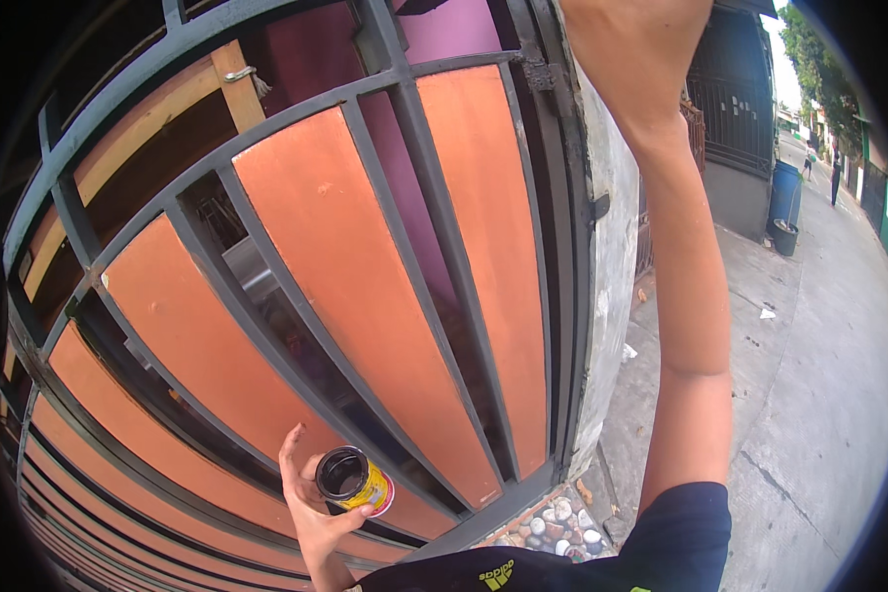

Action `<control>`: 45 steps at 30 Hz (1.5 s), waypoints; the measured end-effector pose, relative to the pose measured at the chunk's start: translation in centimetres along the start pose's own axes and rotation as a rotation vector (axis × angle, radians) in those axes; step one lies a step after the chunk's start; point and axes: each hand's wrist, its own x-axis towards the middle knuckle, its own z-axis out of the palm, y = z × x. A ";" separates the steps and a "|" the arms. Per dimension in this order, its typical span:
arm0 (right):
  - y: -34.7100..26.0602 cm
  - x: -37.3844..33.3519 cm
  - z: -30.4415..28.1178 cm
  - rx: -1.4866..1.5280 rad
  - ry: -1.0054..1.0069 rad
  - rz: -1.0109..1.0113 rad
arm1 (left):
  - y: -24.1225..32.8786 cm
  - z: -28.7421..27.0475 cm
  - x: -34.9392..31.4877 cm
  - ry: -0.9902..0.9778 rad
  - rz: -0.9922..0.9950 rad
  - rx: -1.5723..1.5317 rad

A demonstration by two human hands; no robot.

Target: The person paints the metal frame of a gate using a brush and a small can of black paint. They dip the brush into the can and apply paint to the horizontal and vertical bars of the gate frame.

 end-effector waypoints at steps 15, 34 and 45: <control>-5.8 -21.5 -16.2 -0.140 0.515 0.923 | -1.6 9.3 -2.2 0.264 -0.025 0.004; 6.8 -15.2 -8.1 0.074 0.199 0.313 | 0.0 12.6 -11.1 0.569 -0.097 0.214; 8.8 -15.2 -6.6 0.073 0.250 0.282 | -0.7 12.6 -12.1 0.569 -0.140 0.259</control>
